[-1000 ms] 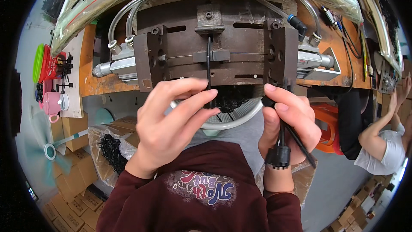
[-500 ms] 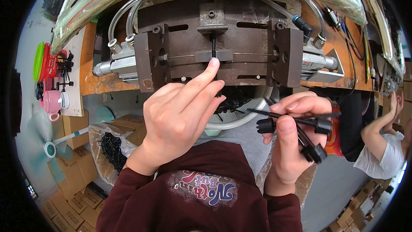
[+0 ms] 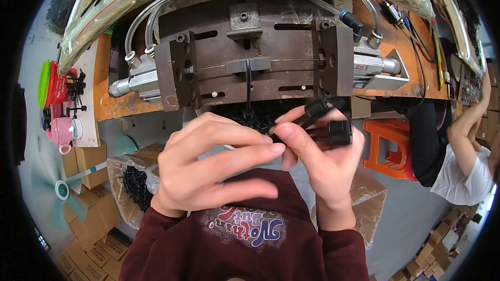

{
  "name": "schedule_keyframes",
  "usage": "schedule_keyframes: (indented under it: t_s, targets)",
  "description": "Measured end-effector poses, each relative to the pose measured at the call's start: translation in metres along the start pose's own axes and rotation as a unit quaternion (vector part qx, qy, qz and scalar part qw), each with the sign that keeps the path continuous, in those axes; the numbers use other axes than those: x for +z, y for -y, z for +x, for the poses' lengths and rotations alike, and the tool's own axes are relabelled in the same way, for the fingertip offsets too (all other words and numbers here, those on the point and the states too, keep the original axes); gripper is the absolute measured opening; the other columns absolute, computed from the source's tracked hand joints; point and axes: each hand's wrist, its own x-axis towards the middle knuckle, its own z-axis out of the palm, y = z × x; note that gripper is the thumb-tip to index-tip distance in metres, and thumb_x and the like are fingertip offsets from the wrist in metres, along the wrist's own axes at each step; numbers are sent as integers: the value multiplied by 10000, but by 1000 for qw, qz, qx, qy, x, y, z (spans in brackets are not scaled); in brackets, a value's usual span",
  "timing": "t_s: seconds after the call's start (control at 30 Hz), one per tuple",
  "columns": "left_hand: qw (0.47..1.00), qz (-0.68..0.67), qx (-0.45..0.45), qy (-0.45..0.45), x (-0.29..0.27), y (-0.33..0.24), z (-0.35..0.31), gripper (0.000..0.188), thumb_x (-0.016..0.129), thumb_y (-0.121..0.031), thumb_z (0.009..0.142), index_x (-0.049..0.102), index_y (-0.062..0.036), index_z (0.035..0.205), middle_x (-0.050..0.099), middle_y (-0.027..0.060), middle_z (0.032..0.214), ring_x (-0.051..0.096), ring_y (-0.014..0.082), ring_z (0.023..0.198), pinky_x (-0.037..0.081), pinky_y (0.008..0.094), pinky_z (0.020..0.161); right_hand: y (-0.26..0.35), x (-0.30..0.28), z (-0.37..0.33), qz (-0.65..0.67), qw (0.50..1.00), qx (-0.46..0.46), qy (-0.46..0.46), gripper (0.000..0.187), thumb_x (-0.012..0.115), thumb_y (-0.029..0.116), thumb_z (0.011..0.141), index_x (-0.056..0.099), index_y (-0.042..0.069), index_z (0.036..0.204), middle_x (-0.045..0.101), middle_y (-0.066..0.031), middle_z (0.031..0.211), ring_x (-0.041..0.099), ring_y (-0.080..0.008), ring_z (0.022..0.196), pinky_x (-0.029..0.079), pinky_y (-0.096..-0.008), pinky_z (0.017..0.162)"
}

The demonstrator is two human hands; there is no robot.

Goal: Assembling small black plastic cable connectors using a specialized manual press machine.

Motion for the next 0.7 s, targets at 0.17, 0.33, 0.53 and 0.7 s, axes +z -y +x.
schedule_keyframes:
  t_s: [0.17,0.33,0.53,0.7]
  targets:
    - [977,-156,-136,-48,-2,-10,-1,488,894,-159,592,693,30,994,690,120,895,661,173,722,526,255,609,0,3,-5,-388,859,-332,35,359,769,-22,669,694,-27,1020,675,-137,964,662,-208,702,535,-282,588]
    - [981,-138,-126,-41,1,-12,-5,342,846,-54,647,705,6,953,689,118,879,654,168,711,519,252,591,-12,4,2,-418,811,-409,25,360,750,-43,687,686,-52,1041,658,-170,1044,675,-232,762,546,-283,618]
    - [979,185,-67,-48,6,5,-8,318,776,-12,614,701,-18,922,671,114,1066,647,246,842,523,323,692,-14,0,5,-264,926,-261,-64,223,618,-125,826,608,-58,1039,646,-192,998,682,-219,773,571,-296,720]
    - [954,294,-59,-17,19,16,-9,257,749,-46,652,689,-27,901,660,120,1144,651,199,744,510,294,642,-8,0,-7,-38,987,-145,-53,286,608,-86,845,512,-65,1114,660,-230,957,685,-229,694,567,-298,646]
